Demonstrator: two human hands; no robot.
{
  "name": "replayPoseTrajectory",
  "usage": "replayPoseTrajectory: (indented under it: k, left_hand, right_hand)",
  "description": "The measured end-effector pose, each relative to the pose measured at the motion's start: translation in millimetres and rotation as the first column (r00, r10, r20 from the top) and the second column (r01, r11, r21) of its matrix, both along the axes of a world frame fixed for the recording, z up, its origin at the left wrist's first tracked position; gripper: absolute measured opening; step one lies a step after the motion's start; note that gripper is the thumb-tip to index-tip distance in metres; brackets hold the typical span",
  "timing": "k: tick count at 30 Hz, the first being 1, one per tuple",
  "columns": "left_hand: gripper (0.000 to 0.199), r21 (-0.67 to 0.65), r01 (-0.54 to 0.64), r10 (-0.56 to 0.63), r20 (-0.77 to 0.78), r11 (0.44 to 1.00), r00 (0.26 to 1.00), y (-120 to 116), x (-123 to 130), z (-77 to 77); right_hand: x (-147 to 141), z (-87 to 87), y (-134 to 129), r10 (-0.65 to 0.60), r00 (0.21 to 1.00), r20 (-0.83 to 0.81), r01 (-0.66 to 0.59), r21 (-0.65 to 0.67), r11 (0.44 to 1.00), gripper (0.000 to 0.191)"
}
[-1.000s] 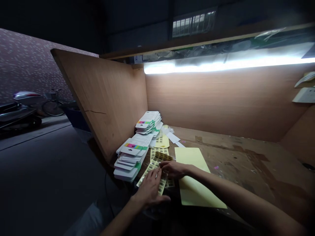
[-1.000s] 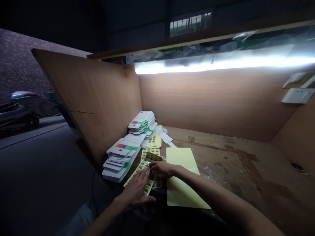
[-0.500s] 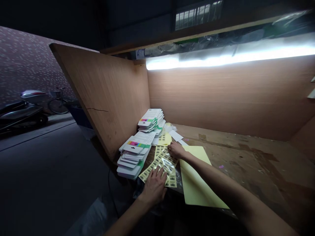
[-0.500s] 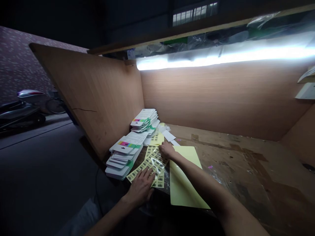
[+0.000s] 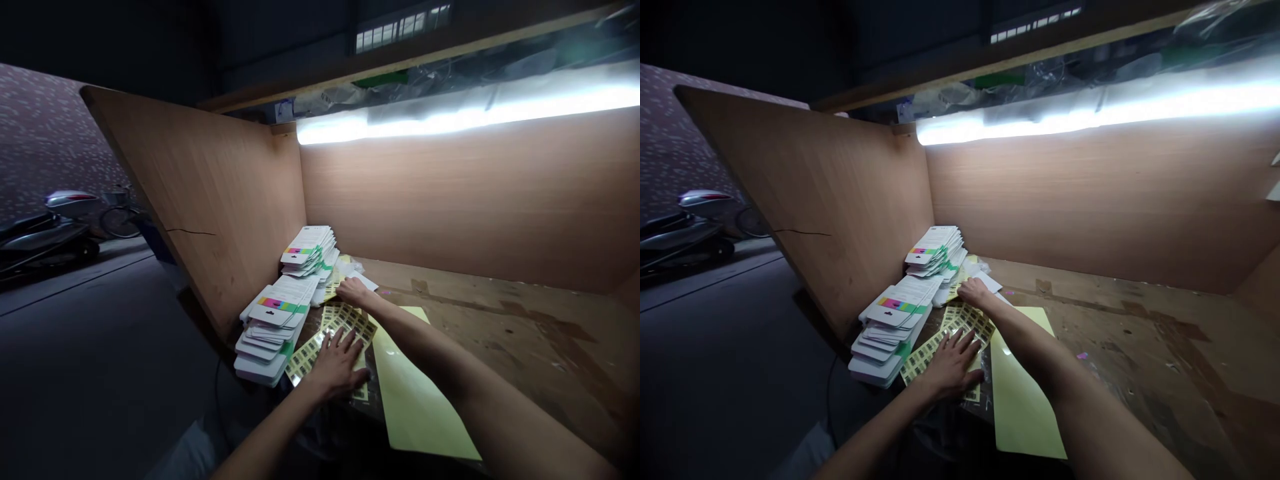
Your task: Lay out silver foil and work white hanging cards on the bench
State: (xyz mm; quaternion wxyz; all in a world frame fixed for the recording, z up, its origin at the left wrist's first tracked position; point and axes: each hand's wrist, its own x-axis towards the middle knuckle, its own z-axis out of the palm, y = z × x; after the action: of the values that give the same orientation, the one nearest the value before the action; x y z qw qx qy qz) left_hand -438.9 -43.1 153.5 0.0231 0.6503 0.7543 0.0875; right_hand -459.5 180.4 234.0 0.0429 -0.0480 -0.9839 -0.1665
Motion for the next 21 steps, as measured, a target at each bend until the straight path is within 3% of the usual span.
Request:
replayPoseTrajectory:
  k: [6,10,13,16,18,21]
  left_hand:
    - [0.082,0.012,-0.108,0.109,-0.005,0.994,0.994,56,-27,-4.1]
    - [0.085,0.036,-0.197,0.197,-0.001,0.98,0.98,103,-53,-4.7]
    - [0.087,0.028,-0.25,0.251,-0.001,0.968,0.968,129,-74,-4.4]
    - [0.091,-0.008,-0.292,0.292,-0.019,0.956,0.956,143,-85,0.3]
    - [0.082,-0.045,-0.306,0.304,-0.033,0.951,0.952,144,-84,6.2]
    - [0.052,-0.083,-0.278,0.27,-0.091,0.957,0.959,131,-68,17.7]
  right_hand:
    - [-40,42.1,-7,0.004,1.0,-0.014,-0.005,-0.031,1.0,0.025]
    - [-54,52.7,-15,0.044,0.999,-0.015,-0.044,-0.04,0.998,0.027]
    - [-47,43.0,-12,0.026,0.999,-0.026,-0.028,-0.071,0.997,0.028]
    - [-27,21.2,-2,-0.032,0.999,-0.027,0.028,-0.133,0.991,0.025]
    - [-9,3.3,6,-0.068,0.998,-0.011,0.065,-0.195,0.979,0.022]
    - [18,-20.4,16,-0.031,1.0,0.002,0.03,-0.31,0.95,0.027]
